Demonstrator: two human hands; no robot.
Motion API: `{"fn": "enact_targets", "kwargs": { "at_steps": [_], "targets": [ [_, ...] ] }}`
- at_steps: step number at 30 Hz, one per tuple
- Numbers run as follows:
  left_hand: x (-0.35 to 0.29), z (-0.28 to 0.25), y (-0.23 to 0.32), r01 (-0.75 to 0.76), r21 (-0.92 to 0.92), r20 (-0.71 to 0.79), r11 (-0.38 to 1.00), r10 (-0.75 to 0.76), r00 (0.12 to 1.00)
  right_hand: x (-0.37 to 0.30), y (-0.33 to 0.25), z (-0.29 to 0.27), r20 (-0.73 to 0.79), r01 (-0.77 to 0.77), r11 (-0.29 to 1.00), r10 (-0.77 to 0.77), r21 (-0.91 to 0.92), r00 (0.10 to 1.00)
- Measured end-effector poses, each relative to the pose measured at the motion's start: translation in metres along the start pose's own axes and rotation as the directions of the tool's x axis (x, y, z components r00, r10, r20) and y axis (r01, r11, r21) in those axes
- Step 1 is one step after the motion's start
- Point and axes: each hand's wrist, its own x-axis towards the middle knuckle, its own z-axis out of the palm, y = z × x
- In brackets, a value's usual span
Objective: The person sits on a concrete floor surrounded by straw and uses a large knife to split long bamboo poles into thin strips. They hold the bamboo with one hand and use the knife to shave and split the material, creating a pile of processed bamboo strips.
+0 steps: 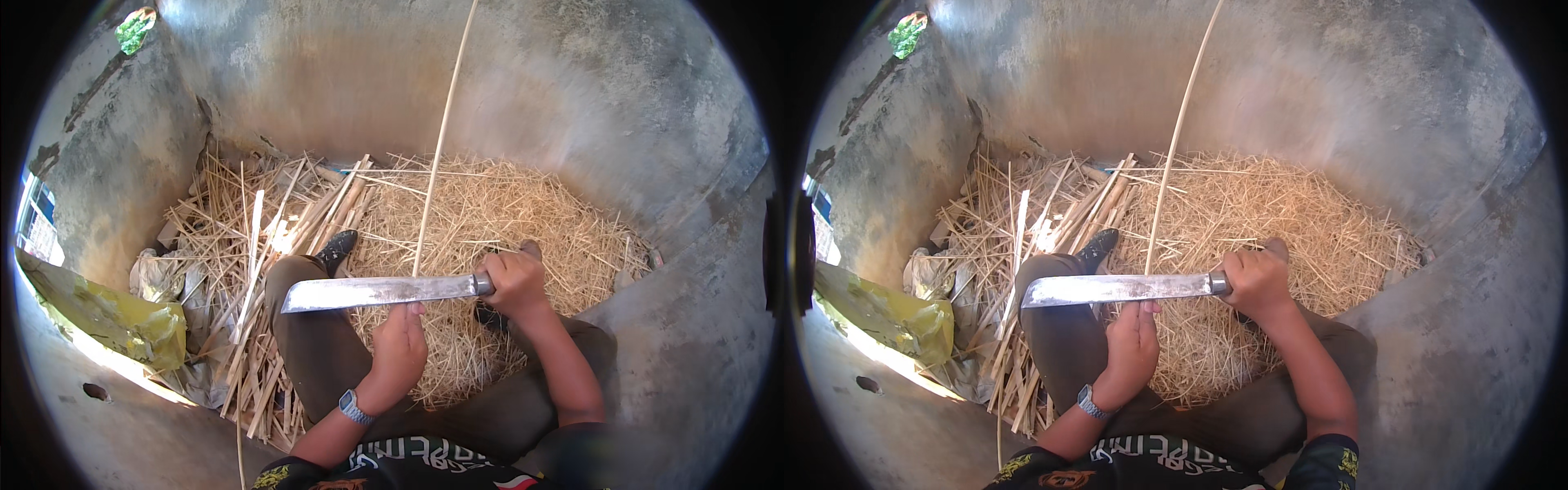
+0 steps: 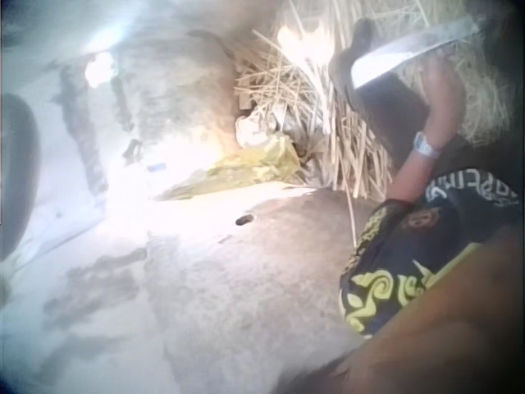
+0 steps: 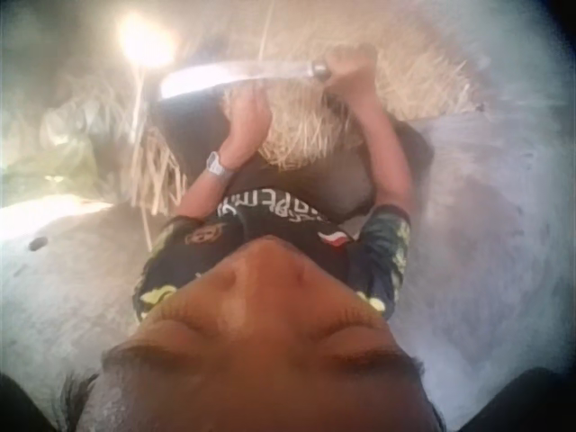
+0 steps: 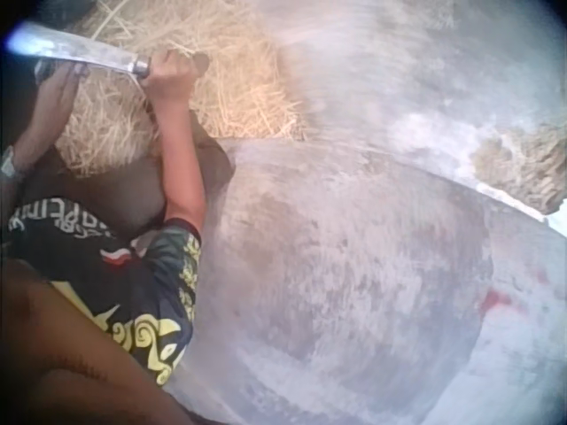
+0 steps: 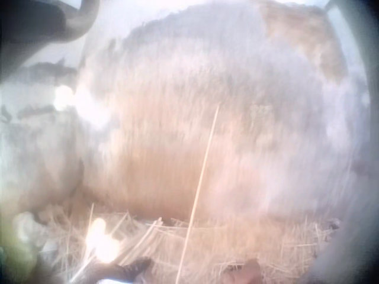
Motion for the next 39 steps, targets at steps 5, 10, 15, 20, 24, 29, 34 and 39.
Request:
{"fn": "enact_targets", "kwargs": {
  "at_steps": [5,10,15,20,24,29,34,39],
  "targets": [
    [-0.004,-0.002,0.022,-0.014,-0.027,0.014,1.000,0.014,1.000,0.003,0.012,-0.003,-0.071,0.042,0.999,-0.042,0.003,0.997],
    [-0.039,-0.002,0.037,0.148,-0.046,0.175,0.988,-0.138,0.975,0.004,0.033,-0.012,0.007,-0.552,0.833,0.552,0.044,0.834],
    [-0.059,0.007,0.044,0.201,-0.184,0.344,0.962,-0.129,0.930,-0.001,0.101,-0.045,-0.171,-0.865,0.500,0.856,0.042,0.487],
    [-0.066,0.018,0.037,0.301,-0.267,0.382,0.915,-0.186,0.905,0.006,0.075,-0.040,-0.079,-0.789,0.609,0.793,0.078,0.604],
    [-0.055,0.014,0.008,0.408,-0.397,0.420,0.822,-0.232,0.877,-0.002,0.075,-0.039,-0.067,-0.717,0.681,0.716,-0.151,0.695],
    [-0.043,0.015,-0.033,0.395,-0.391,0.402,0.831,-0.231,0.886,-0.012,0.065,-0.013,0.067,-0.801,0.594,0.805,-0.077,0.590],
    [-0.046,0.018,-0.056,0.301,-0.344,0.273,0.890,-0.212,0.938,-0.017,0.041,0.011,0.146,-0.611,0.791,0.608,-0.033,0.780],
    [-0.046,0.019,-0.065,0.344,-0.388,0.318,0.855,-0.226,0.921,-0.013,0.035,0.006,0.090,-0.212,0.977,0.213,-0.018,0.973]
  ]
}}
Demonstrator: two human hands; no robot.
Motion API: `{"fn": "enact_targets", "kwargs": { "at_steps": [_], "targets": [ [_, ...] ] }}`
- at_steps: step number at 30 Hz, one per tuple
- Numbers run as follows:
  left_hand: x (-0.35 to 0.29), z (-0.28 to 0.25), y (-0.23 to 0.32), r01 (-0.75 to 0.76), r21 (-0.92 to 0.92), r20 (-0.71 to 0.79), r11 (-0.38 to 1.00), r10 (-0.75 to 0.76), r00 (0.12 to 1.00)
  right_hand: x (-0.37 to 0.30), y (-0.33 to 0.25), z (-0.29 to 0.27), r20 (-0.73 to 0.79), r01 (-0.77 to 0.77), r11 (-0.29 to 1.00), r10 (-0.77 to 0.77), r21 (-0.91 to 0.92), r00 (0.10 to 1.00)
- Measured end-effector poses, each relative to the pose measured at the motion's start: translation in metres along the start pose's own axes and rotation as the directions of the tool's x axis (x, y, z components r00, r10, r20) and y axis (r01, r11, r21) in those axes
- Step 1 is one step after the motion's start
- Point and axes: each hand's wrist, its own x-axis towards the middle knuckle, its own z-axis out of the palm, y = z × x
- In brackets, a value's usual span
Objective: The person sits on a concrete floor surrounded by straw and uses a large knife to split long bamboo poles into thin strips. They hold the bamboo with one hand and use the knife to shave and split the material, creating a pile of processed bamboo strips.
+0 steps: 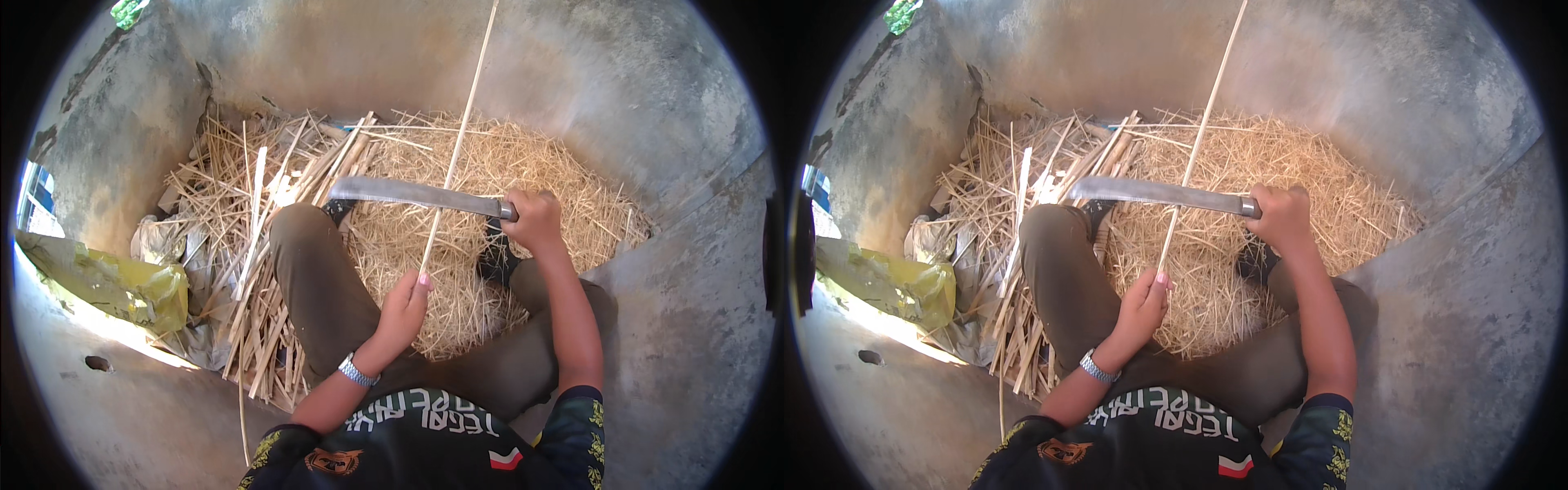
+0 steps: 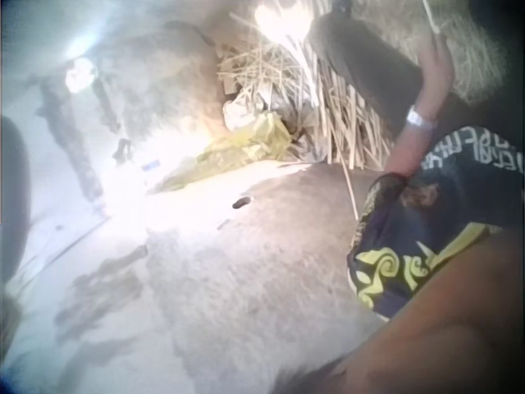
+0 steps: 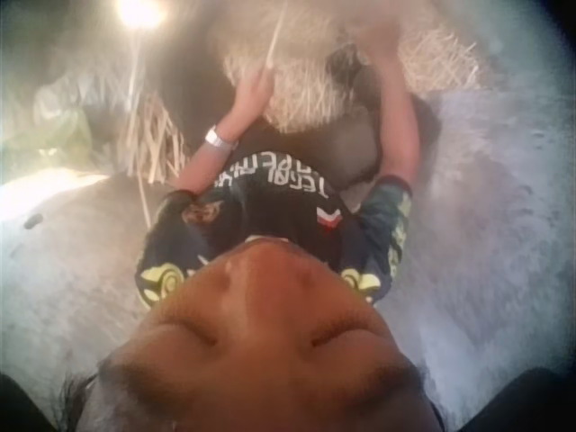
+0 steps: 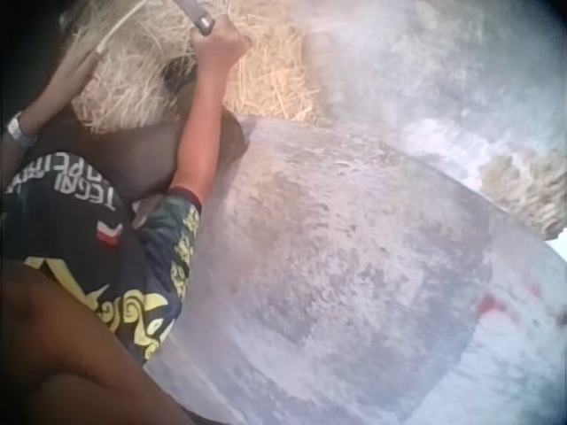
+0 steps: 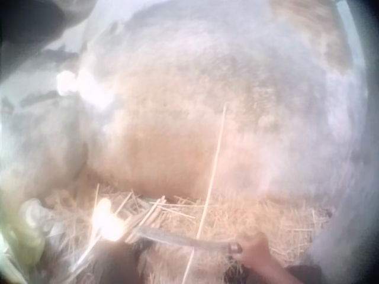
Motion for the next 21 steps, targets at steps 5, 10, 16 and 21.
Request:
{"fn": "enact_targets", "kwargs": {
  "at_steps": [5,10,16,21],
  "targets": [
    [-0.004,0.002,0.018,0.220,-0.231,0.120,0.948,-0.197,0.973,-0.005,0.018,-0.001,0.004,-0.044,0.997,0.044,-0.058,0.999],
    [-0.003,0.000,0.020,0.270,-0.309,0.174,0.912,-0.224,0.959,-0.004,0.015,0.001,0.057,-0.182,0.983,0.182,0.000,0.982],
    [-0.004,-0.001,0.030,0.348,-0.342,0.185,0.873,-0.301,0.935,-0.003,0.015,-0.002,0.068,-0.176,0.983,0.179,-0.043,0.982],
    [-0.003,0.000,0.062,0.568,-0.505,0.414,0.650,-0.395,0.820,0.002,0.015,0.001,0.071,-0.257,0.964,0.253,0.066,0.965]
  ]
}}
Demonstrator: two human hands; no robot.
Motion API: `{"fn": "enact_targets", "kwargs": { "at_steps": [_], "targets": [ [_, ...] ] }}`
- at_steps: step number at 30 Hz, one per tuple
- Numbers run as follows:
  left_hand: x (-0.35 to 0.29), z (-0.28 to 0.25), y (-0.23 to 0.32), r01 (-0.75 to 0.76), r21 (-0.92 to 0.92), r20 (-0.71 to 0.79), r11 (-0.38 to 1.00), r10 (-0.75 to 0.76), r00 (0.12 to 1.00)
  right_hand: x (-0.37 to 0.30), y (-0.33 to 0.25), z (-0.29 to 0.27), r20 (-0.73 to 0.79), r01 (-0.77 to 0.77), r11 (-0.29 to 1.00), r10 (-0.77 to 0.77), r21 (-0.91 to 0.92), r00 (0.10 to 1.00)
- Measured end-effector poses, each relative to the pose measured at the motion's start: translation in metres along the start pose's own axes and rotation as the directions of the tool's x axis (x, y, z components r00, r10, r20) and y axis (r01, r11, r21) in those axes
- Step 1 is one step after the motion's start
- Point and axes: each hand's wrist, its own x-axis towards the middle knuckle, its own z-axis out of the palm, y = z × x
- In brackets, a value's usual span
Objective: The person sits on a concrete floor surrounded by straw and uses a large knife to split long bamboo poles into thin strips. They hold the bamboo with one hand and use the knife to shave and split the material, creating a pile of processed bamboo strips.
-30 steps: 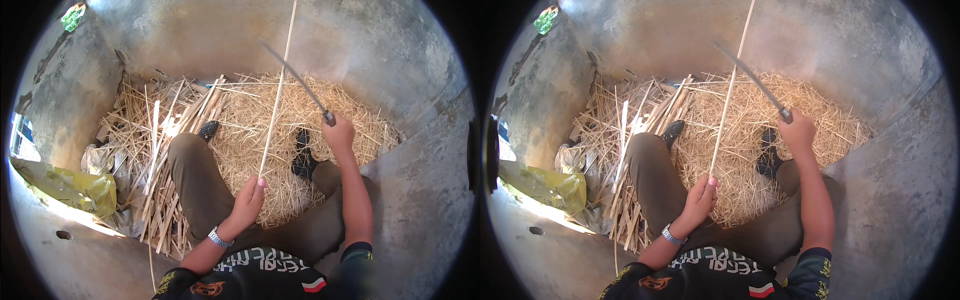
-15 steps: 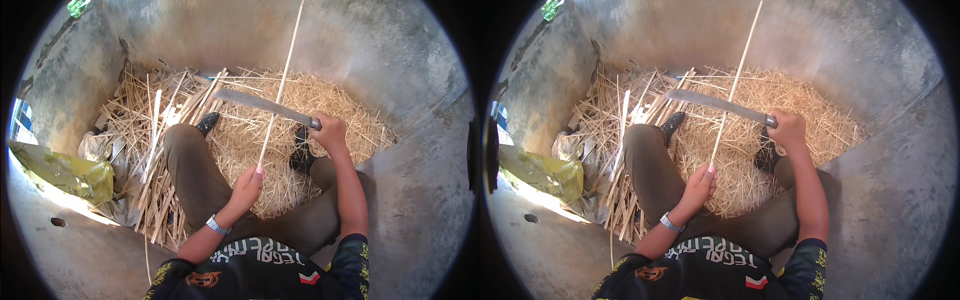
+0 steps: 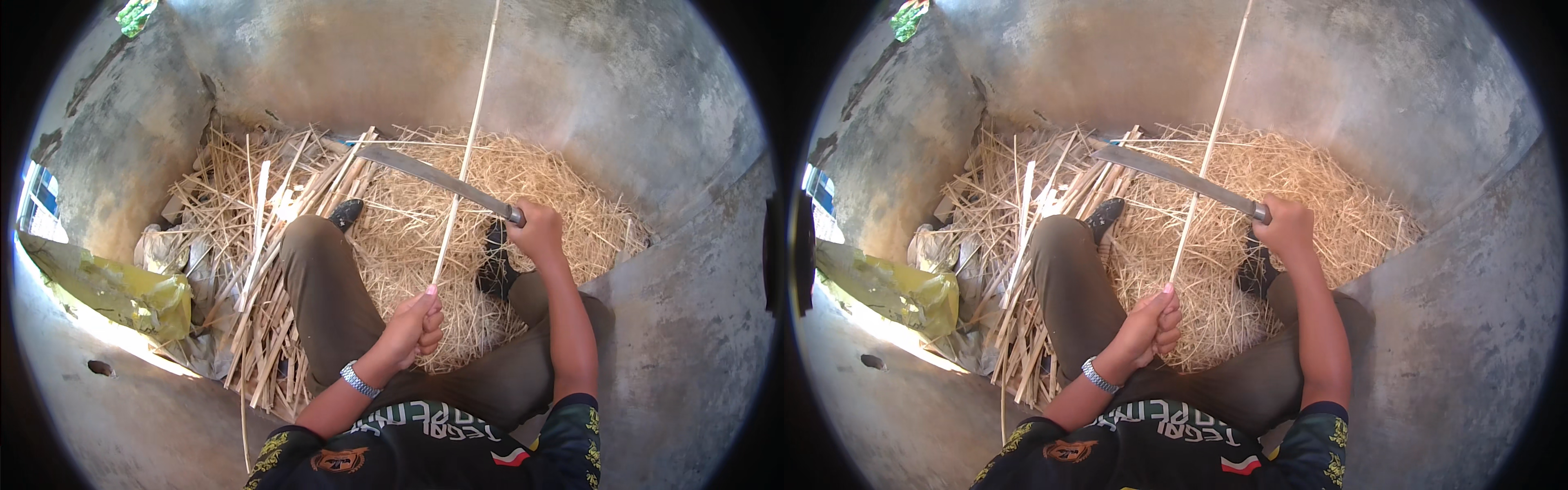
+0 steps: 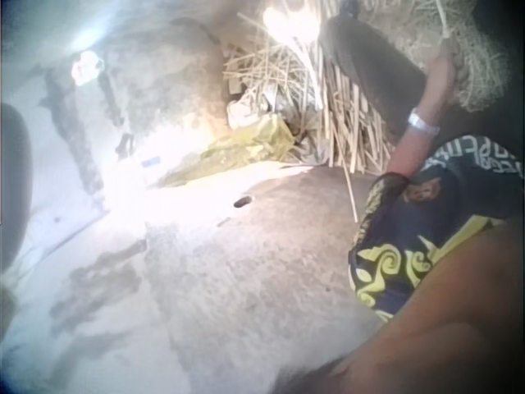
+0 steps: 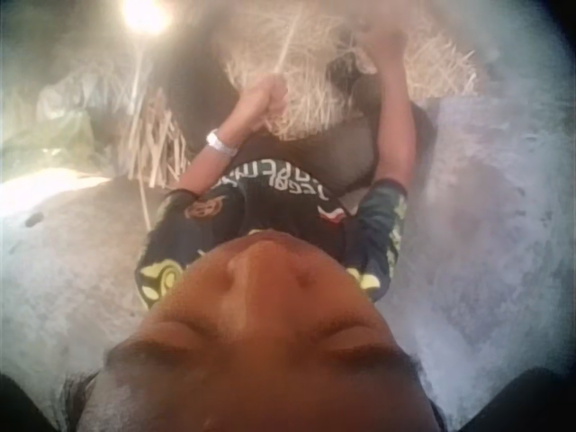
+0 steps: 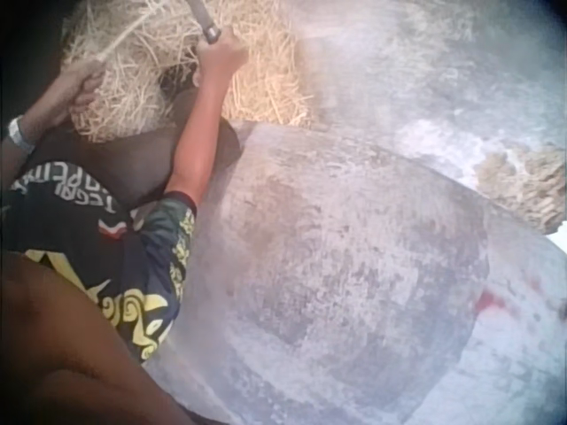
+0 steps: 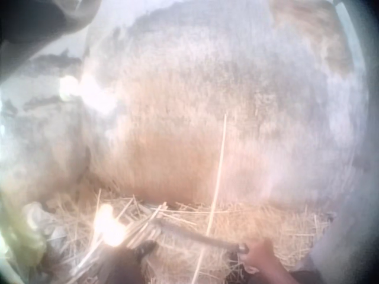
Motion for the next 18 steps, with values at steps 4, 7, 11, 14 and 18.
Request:
{"fn": "enact_targets", "kwargs": {
  "at_steps": [4,7,11,14,18],
  "targets": [
    [-0.007,0.002,0.005,0.076,-0.068,0.092,0.995,-0.069,0.993,-0.002,-0.004,-0.007,-0.119,0.118,0.993,-0.119,-0.015,0.986],
    [-0.006,-0.009,0.001,0.129,-0.142,0.212,0.981,-0.097,0.972,-0.005,-0.008,-0.009,-0.156,0.216,0.976,-0.211,0.016,0.965],
    [-0.002,-0.014,-0.001,0.177,-0.191,0.274,0.965,-0.121,0.954,-0.014,-0.025,-0.003,-0.092,0.440,0.896,-0.435,0.053,0.896],
    [0.000,-0.022,-0.006,0.166,-0.183,0.229,0.969,-0.122,0.966,-0.015,-0.044,-0.005,-0.059,0.522,0.852,-0.520,0.042,0.852],
    [0.000,-0.017,-0.004,0.180,-0.173,0.234,0.968,-0.137,0.962,-0.008,-0.035,-0.010,-0.076,0.499,0.866,-0.497,0.013,0.865]
  ]
}}
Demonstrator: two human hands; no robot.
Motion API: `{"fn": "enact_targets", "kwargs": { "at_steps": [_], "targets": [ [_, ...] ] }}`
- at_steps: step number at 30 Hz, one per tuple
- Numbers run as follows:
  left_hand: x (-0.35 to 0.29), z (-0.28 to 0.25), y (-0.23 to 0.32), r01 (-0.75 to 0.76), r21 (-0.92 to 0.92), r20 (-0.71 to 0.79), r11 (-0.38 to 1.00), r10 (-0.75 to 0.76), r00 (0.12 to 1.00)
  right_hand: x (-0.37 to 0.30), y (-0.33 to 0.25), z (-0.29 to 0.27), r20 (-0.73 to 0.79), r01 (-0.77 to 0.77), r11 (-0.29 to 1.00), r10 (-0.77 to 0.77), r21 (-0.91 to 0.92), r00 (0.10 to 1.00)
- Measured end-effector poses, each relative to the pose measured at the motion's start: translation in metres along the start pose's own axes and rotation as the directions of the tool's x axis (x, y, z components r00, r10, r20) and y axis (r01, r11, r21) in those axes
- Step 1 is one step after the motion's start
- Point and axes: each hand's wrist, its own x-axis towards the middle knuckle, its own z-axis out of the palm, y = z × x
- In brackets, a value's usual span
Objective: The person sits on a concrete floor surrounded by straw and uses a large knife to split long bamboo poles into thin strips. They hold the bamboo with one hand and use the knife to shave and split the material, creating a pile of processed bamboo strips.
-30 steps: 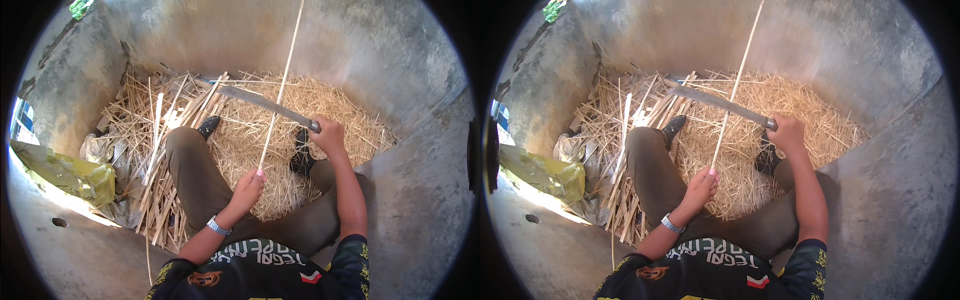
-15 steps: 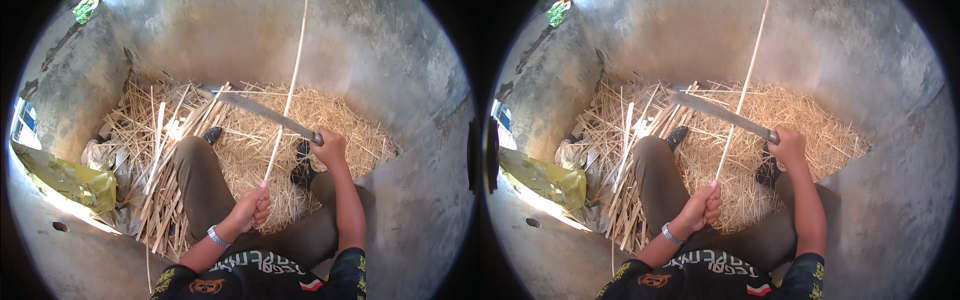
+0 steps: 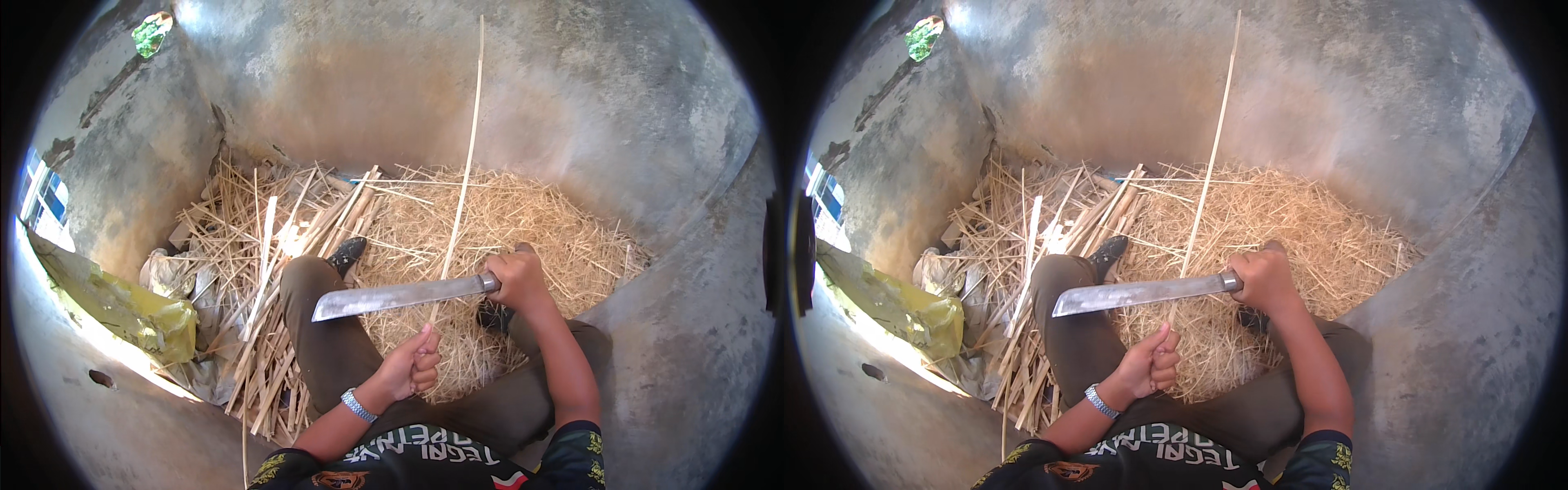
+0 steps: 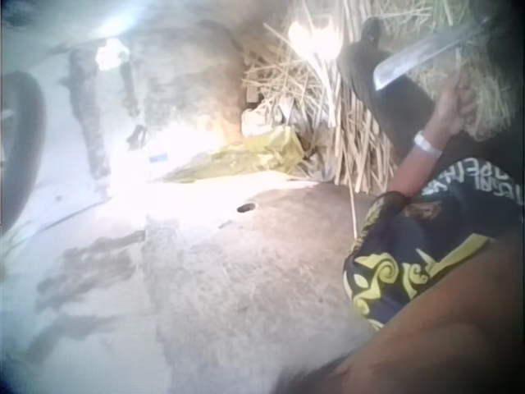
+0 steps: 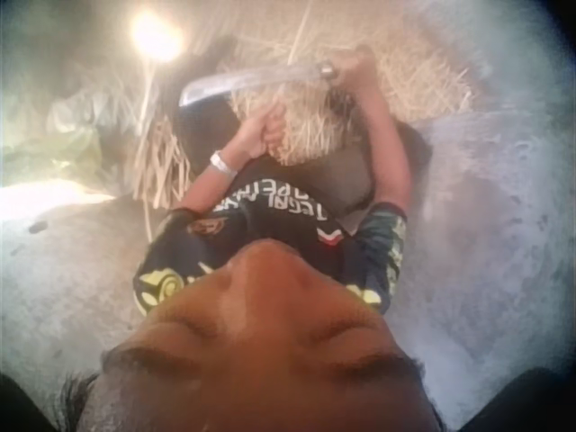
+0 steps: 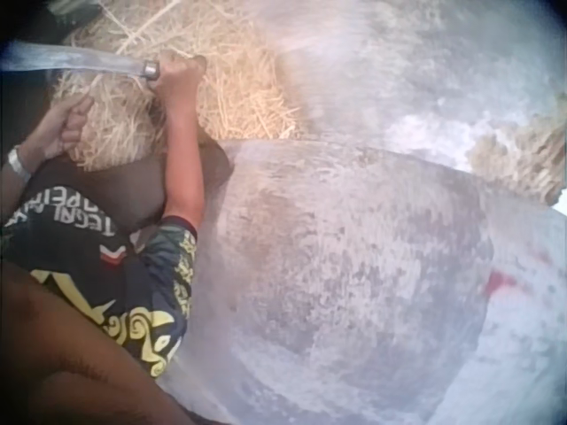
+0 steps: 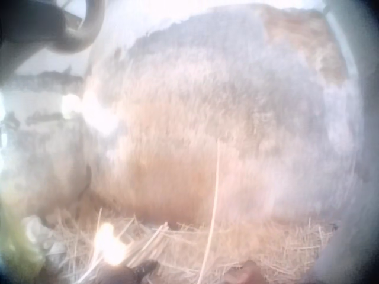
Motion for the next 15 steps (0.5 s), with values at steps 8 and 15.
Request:
{"fn": "enact_targets", "kwargs": {
  "at_steps": [8,15],
  "targets": [
    [0.000,0.000,0.000,0.023,-0.049,0.080,0.999,-0.019,0.997,-0.005,0.014,-0.007,-0.021,-0.235,0.968,0.234,-0.086,0.972],
    [-0.014,-0.003,-0.003,-0.001,-0.074,0.070,0.997,0.007,0.998,0.002,0.014,-0.002,-0.066,-0.036,0.999,0.035,-0.012,0.997]
  ]
}}
